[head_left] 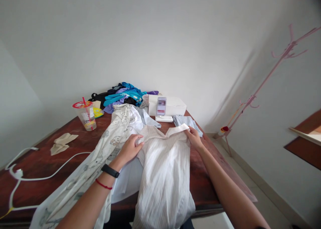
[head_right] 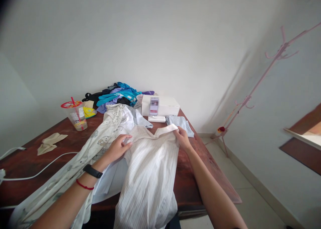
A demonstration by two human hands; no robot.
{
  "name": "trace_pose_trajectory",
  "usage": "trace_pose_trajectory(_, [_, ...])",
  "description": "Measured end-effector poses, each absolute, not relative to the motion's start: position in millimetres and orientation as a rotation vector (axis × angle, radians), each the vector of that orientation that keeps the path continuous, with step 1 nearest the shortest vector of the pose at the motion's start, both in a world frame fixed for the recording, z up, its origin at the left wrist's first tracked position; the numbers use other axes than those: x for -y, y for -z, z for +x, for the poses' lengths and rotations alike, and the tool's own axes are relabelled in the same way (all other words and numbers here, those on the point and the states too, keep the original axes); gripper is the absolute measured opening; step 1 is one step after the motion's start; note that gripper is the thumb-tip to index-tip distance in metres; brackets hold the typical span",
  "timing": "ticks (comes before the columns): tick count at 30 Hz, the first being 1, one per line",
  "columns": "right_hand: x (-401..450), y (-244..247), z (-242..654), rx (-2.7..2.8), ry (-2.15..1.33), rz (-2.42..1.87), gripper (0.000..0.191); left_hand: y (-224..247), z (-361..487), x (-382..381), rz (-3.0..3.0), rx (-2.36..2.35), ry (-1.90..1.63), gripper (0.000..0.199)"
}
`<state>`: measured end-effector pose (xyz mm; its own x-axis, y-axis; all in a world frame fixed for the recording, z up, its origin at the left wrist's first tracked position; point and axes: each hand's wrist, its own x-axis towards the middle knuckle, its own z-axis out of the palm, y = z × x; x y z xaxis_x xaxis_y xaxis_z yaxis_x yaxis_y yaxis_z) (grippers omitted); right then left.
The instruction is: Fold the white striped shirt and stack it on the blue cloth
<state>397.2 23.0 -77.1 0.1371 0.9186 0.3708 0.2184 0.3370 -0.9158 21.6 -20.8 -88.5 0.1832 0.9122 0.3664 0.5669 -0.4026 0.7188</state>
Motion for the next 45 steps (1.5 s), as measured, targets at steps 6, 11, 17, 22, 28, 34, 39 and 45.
trace_pose_trajectory(6, [-13,63,394,1.072,-0.997,-1.151,0.032,73,26,30,1.994,-1.319,-1.11,0.03])
trace_pose_trajectory(11, [5,46,378,0.968,-1.263,-1.052,0.029,47,36,54,1.981,-1.091,-1.139,0.03])
trace_pose_trajectory(17, [40,44,330,1.13,-1.441,-0.911,0.034,36,47,68,1.614,-0.723,-0.976,0.04])
trace_pose_trajectory(22, [65,54,291,1.684,-1.441,-0.787,0.029,46,60,71,1.641,-0.558,-0.815,0.054])
trace_pose_trajectory(28, [73,52,284,1.879,-1.438,-0.634,0.023,53,69,74,1.771,-0.735,-0.793,0.053])
trace_pose_trajectory(34, [72,59,284,1.656,-1.614,-0.557,0.028,50,74,75,1.79,-0.776,-0.789,0.04])
trace_pose_trajectory(39, [71,68,275,1.612,-1.64,-0.527,0.034,55,74,74,1.77,-0.824,-0.77,0.039])
trace_pose_trajectory(45, [58,55,276,1.338,-1.532,-0.702,0.023,62,74,71,1.637,-0.835,-0.864,0.041])
